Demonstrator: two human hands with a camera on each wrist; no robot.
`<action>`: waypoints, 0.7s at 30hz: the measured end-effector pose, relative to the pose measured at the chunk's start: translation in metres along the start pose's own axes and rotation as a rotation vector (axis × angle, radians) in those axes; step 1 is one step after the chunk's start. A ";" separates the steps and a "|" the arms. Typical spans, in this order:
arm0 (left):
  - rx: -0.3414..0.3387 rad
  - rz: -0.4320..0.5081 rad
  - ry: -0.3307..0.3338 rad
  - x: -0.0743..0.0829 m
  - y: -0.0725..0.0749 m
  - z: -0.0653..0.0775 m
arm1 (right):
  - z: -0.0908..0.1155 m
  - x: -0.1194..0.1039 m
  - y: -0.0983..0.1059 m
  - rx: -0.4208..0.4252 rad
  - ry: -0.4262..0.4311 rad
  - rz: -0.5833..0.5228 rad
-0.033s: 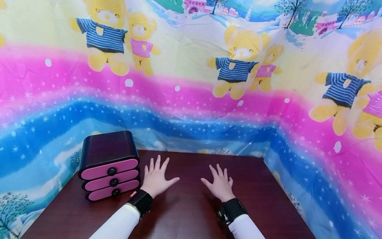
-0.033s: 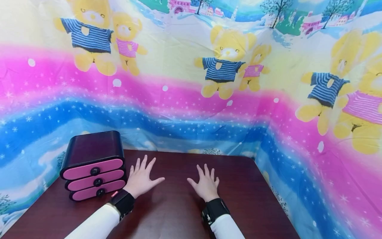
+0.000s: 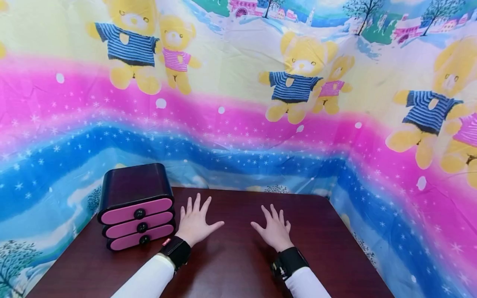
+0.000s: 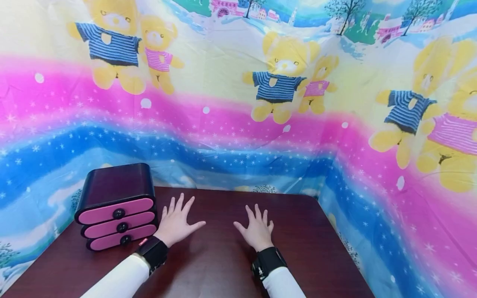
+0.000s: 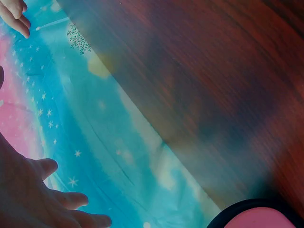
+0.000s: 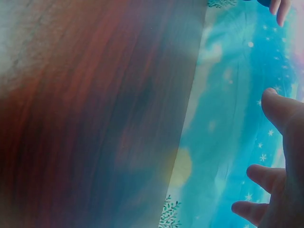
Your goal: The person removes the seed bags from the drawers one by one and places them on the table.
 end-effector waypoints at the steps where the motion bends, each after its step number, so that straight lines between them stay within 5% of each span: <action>1: 0.000 -0.002 -0.001 0.000 0.000 0.000 | 0.000 0.000 0.000 -0.001 0.001 -0.001; 21: 0.025 0.006 -0.001 -0.004 0.000 -0.004 | -0.002 -0.002 -0.001 0.004 0.016 0.001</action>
Point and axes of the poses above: each hand's wrist, its own z-axis away from the middle knuckle, its own y-axis out of the back of the hand, x = y × z, the point moved 4 cm from there along -z, towards the middle knuckle, and after that the axes turned 14 degrees about -z, right-handed, at the moved point
